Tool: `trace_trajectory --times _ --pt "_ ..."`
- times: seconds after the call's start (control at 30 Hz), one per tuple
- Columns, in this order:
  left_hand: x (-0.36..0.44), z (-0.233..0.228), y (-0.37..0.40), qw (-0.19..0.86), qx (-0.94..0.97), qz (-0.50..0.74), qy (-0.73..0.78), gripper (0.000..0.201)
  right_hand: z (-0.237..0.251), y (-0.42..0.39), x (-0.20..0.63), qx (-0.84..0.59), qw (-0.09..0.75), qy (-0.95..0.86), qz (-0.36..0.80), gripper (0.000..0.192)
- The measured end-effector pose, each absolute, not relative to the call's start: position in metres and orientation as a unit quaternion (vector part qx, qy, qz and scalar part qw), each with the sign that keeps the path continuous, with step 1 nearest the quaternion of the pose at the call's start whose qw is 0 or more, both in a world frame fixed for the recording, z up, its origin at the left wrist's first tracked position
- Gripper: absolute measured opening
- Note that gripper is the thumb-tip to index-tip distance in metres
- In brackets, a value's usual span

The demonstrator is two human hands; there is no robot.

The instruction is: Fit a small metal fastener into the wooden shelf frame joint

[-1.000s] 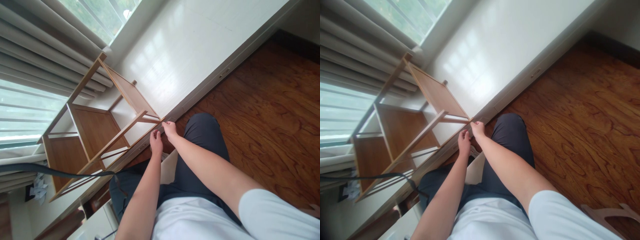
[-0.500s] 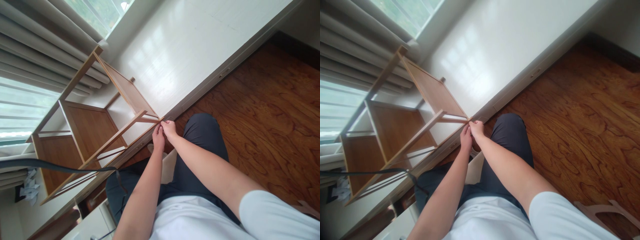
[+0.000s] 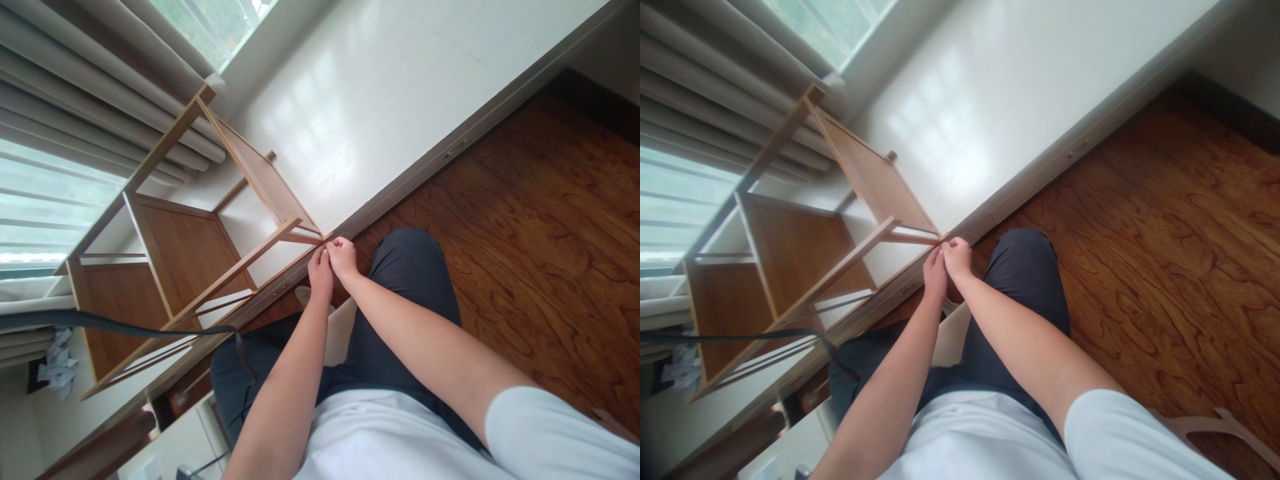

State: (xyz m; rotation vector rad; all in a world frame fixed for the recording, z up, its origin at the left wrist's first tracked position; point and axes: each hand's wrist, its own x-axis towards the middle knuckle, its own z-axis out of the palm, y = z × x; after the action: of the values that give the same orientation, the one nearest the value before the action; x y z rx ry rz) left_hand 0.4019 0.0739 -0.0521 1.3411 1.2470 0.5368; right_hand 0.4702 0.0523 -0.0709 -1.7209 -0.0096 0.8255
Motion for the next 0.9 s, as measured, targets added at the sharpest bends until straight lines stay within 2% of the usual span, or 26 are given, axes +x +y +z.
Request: trace_trajectory --times 0.9 --pt "0.3997 -0.0466 0.0739 0.590 0.560 0.220 0.538 0.031 -0.0750 0.0483 0.4639 -0.747 0.570 -0.069 0.335 0.012"
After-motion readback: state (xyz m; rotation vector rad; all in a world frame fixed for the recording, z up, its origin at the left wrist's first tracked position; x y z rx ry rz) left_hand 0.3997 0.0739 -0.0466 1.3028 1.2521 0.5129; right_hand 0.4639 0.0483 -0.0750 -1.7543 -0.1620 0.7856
